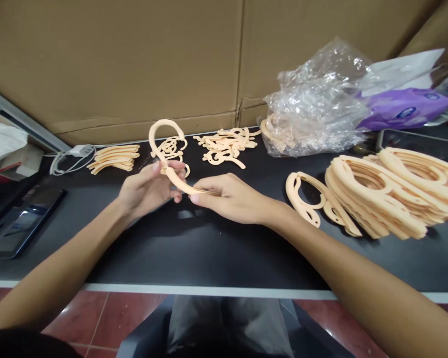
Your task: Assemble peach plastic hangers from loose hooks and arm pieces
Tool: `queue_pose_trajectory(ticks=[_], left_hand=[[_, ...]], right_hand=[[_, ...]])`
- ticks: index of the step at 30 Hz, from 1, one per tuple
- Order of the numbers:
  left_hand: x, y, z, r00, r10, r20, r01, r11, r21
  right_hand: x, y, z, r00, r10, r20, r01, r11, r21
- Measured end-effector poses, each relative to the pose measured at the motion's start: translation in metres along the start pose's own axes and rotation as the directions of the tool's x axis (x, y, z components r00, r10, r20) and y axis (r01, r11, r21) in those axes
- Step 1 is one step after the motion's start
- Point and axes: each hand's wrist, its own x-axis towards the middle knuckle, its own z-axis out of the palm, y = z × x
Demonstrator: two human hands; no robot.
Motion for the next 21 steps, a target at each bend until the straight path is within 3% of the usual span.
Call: queue_pose_trajectory(ticks=[3,11,16,19,21], left_hand=[[0.0,-0.003,0.001,0.997,-0.015,0.071,0.017,0.999,-0.04],[-0.004,0.012,-0.001,0.988,0.151,-0.041,-0.153,0.987,-0.049],[-0.004,0.011,-0.004,0.985,0.175,-0.01,-0.175,0.984,-0.025],[0.0,0.016,-0.012,0.971,0.231,-0.066,-0.226,0.971,0.073],[0.003,0.021,-0.024,0.926,0.325,-0.194,-0.265,0.922,0.281]], right_hand=[[0.0,0.002,0.003,1.0,-0.006,-0.008,0.005,0.995,-0.104],[0.001,0.007,0.013,0.988,-0.111,-0.112,0.076,0.958,-0.278],[0.002,0.012,0.017,0.96,-0.23,-0.162,0.166,0.928,-0.333],[0.003,0.013,0.019,0.928,-0.273,-0.253,0.167,0.914,-0.37],[0.004,0.014,0.018,0.904,-0.276,-0.328,0.134,0.909,-0.394]])
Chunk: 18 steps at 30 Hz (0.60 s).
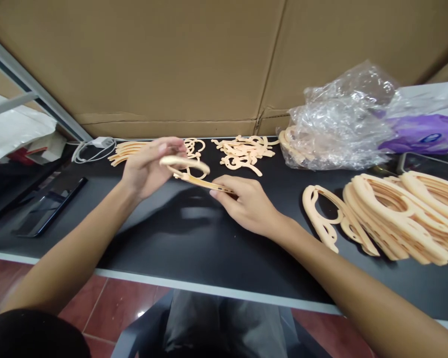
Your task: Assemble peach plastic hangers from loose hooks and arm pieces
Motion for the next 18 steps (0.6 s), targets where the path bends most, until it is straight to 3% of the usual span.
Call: queue_pose_trajectory(ticks=[1,2,3,4,6,8,12,18], left_hand=[[0.003,0.0,-0.007,0.992,0.063,-0.11,-0.041,0.981,0.19],[0.006,-0.001,-0.014,0.961,0.17,-0.217,-0.063,0.902,0.426],[0.008,-0.001,-0.022,0.923,0.277,-0.266,-0.033,0.747,0.664],[0.009,-0.002,-0.029,0.906,0.336,-0.257,0.042,0.532,0.846],[0.009,-0.001,-0.04,0.897,0.335,-0.29,0.244,0.171,0.954],[0.006,0.0,-0.048,0.901,0.25,-0.354,0.375,-0.041,0.926],[0.003,0.004,-0.055,0.916,0.077,-0.395,0.402,-0.21,0.891],[0.006,0.008,-0.058,0.941,0.048,-0.335,0.334,-0.282,0.899]], right_hand=[[0.0,0.0,0.0,0.999,0.015,-0.028,-0.016,1.0,-0.014],[0.001,0.0,-0.001,0.998,0.032,-0.046,-0.033,0.999,-0.026],[0.001,0.0,-0.001,0.997,0.048,-0.058,-0.05,0.998,-0.035],[0.001,0.0,-0.002,0.996,0.064,-0.064,-0.066,0.997,-0.042],[0.002,-0.001,-0.003,0.994,0.087,-0.07,-0.09,0.995,-0.05],[0.002,-0.002,-0.004,0.993,0.098,-0.062,-0.101,0.994,-0.052],[0.003,-0.003,-0.005,0.995,0.088,-0.042,-0.09,0.995,-0.05],[0.005,-0.002,-0.006,0.992,0.125,-0.03,-0.127,0.989,-0.069]])
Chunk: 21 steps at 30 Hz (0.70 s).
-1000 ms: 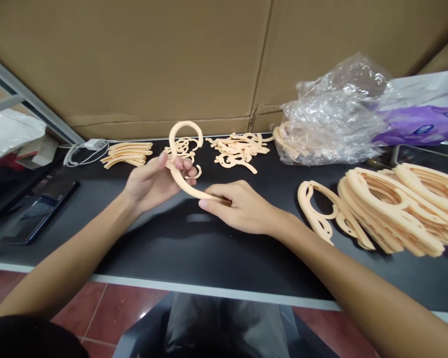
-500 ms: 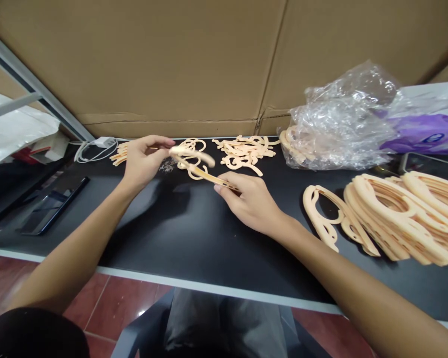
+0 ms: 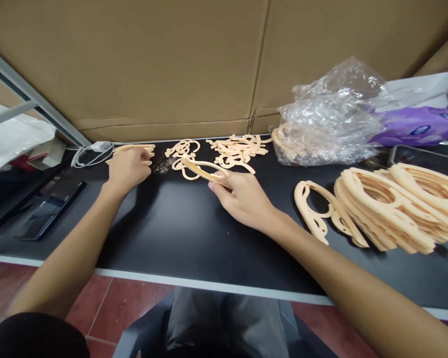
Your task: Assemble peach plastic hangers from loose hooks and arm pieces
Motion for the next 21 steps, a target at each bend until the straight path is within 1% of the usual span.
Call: queue_pose_trajectory(ticks=[3,5,6,8,9,11,13,14,15,18,19,21], left_hand=[[-0.002,0.006,-0.005,0.998,0.065,-0.019,-0.065,0.998,-0.006],[-0.007,0.015,-0.008,0.989,0.145,-0.019,-0.146,0.985,-0.088],[-0.011,0.02,-0.009,0.98,0.199,-0.002,-0.196,0.966,-0.169],[-0.02,0.032,-0.012,0.943,0.329,0.04,-0.289,0.876,-0.385],[-0.025,0.038,-0.013,0.913,0.403,0.068,-0.323,0.813,-0.484],[-0.035,0.05,-0.015,0.864,0.493,0.102,-0.317,0.69,-0.651],[-0.043,0.059,-0.018,0.799,0.59,0.116,-0.31,0.569,-0.762],[-0.046,0.062,-0.02,0.786,0.608,0.107,-0.303,0.531,-0.792],[-0.048,0.064,-0.021,0.784,0.614,0.086,-0.3,0.497,-0.814],[-0.049,0.066,-0.023,0.812,0.583,-0.028,-0.304,0.381,-0.874],[-0.048,0.066,-0.023,0.811,0.582,-0.06,-0.301,0.328,-0.895],[-0.048,0.066,-0.023,0.796,0.599,-0.092,-0.285,0.237,-0.929]], right_hand=[[0.0,0.0,0.0,0.999,0.035,0.018,-0.034,0.999,-0.013],[0.0,0.0,0.0,0.998,0.057,0.035,-0.056,0.998,-0.021],[0.0,0.0,0.0,0.996,0.072,0.047,-0.07,0.997,-0.025],[0.0,-0.001,0.0,0.992,0.106,0.071,-0.104,0.994,-0.033],[0.0,-0.001,0.0,0.99,0.12,0.079,-0.118,0.992,-0.035],[0.0,-0.001,0.0,0.987,0.133,0.085,-0.13,0.991,-0.034],[0.0,-0.001,-0.001,0.988,0.132,0.087,-0.13,0.991,-0.028],[0.0,-0.001,-0.001,0.987,0.133,0.091,-0.131,0.991,-0.024],[0.0,0.0,-0.001,0.986,0.135,0.1,-0.134,0.991,-0.017],[-0.001,0.0,-0.002,0.98,0.126,0.153,-0.129,0.992,0.011],[-0.001,0.0,-0.002,0.978,0.121,0.171,-0.126,0.992,0.015],[-0.001,-0.001,-0.002,0.975,0.116,0.187,-0.121,0.993,0.016]])
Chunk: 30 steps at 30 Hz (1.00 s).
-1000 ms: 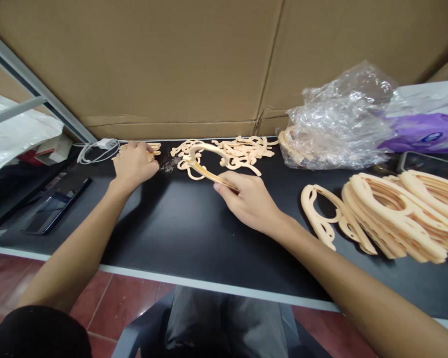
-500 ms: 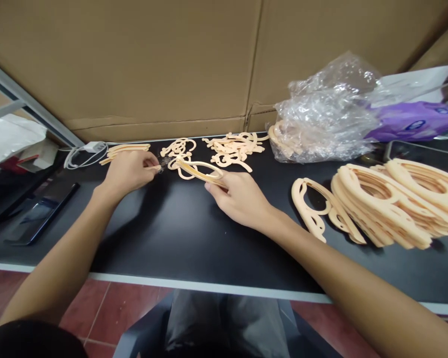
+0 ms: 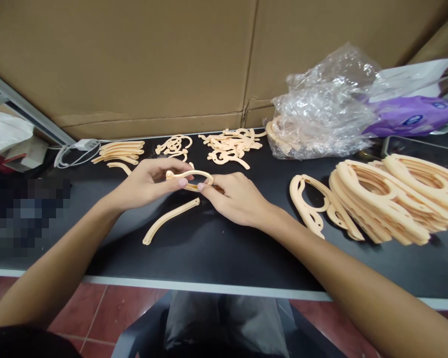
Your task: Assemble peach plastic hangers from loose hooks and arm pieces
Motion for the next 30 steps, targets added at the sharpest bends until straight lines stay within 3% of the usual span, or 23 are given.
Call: queue_pose_trajectory(ticks=[3,8,13,17,21,25,28,30], left_hand=[[-0.001,0.0,0.0,1.0,0.0,-0.006,-0.001,0.999,-0.046],[-0.003,0.007,-0.002,0.998,-0.05,0.036,0.055,0.984,-0.168],[-0.002,0.016,-0.001,0.999,-0.03,-0.024,0.012,0.835,-0.55],[0.002,0.022,-0.011,0.969,-0.152,-0.196,-0.003,0.782,-0.623],[0.004,0.026,-0.024,0.906,-0.211,-0.366,-0.083,0.76,-0.644],[0.005,0.025,-0.023,0.876,-0.14,-0.462,-0.2,0.766,-0.611],[0.005,0.018,-0.013,0.861,-0.035,-0.507,-0.233,0.859,-0.455],[0.004,0.011,-0.005,0.894,0.007,-0.448,-0.172,0.928,-0.33]], right_hand=[[0.001,-0.002,-0.002,0.992,-0.049,-0.112,0.047,0.999,-0.019],[0.002,-0.004,-0.01,0.914,-0.152,-0.375,0.172,0.985,0.02],[0.003,-0.001,-0.012,0.908,-0.107,-0.404,0.134,0.99,0.039],[0.003,0.003,-0.008,0.912,-0.132,-0.389,0.141,0.99,-0.006],[0.001,0.005,-0.004,0.902,-0.315,-0.294,0.285,0.948,-0.142],[-0.007,-0.003,0.007,0.842,-0.539,0.018,0.532,0.825,-0.192],[-0.014,-0.012,0.017,0.821,-0.521,0.234,0.566,0.799,-0.204],[-0.016,-0.014,0.019,0.825,-0.492,0.279,0.553,0.805,-0.214]])
